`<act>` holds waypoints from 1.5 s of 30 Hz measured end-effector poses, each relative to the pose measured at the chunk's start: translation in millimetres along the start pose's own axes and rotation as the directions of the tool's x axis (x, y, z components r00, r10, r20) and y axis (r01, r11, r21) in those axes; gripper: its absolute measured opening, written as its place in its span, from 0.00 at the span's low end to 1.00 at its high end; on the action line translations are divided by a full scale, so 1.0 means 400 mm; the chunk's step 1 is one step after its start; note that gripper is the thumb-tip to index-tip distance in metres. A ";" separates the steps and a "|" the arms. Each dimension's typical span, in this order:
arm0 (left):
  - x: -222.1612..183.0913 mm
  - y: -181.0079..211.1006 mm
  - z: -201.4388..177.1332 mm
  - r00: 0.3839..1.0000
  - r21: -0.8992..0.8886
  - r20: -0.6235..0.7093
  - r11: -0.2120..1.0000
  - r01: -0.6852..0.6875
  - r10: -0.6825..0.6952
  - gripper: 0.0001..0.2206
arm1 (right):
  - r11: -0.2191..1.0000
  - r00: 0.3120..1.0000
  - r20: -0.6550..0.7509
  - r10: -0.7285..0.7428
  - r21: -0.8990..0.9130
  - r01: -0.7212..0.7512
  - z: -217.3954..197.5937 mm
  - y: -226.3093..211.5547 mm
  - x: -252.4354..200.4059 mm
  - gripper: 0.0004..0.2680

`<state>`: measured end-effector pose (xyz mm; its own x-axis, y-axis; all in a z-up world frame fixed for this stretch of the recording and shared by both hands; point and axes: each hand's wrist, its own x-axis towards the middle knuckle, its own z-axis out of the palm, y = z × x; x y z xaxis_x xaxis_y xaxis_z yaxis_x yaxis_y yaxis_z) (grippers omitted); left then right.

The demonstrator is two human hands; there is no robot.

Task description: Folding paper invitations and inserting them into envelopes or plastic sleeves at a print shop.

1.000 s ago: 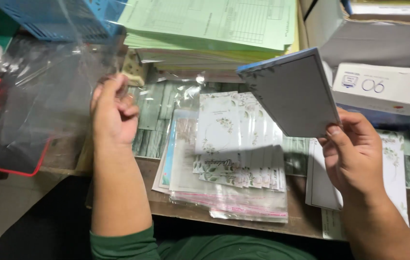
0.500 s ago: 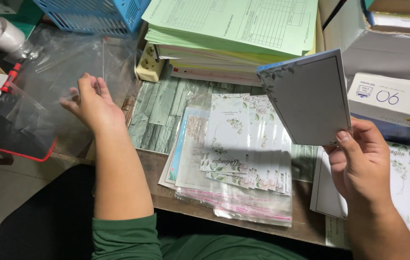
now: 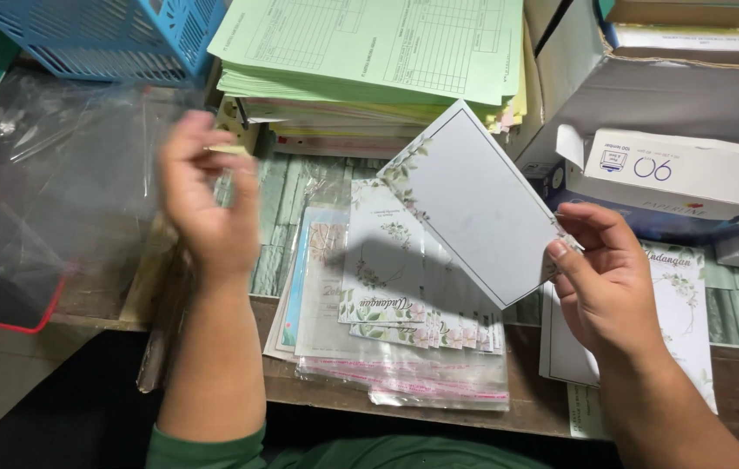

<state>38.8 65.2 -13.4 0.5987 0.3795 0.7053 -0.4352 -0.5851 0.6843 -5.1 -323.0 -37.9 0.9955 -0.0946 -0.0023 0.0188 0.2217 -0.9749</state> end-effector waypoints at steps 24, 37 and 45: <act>-0.187 0.067 0.102 0.525 -0.325 0.839 0.639 0.697 -0.145 0.20 | 0.607 0.824 0.515 -0.236 -0.584 0.539 0.083 -0.038 -0.044 0.40; -0.174 0.084 0.121 0.605 -0.420 0.790 0.630 0.654 -0.101 0.18 | 0.837 0.835 0.548 -0.046 -0.435 0.332 0.035 -0.004 -0.022 0.37; -0.149 0.146 0.134 0.766 -0.407 0.629 0.785 0.467 -0.129 0.36 | 0.981 0.883 0.458 -0.103 0.194 0.014 -0.035 0.122 -0.035 0.32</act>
<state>13.7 -29.9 -25.5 0.9382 -0.0846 0.3356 -0.3361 0.0094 0.9418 -19.5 -324.6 -88.7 0.9197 0.3377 0.2003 0.0505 0.4042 -0.9133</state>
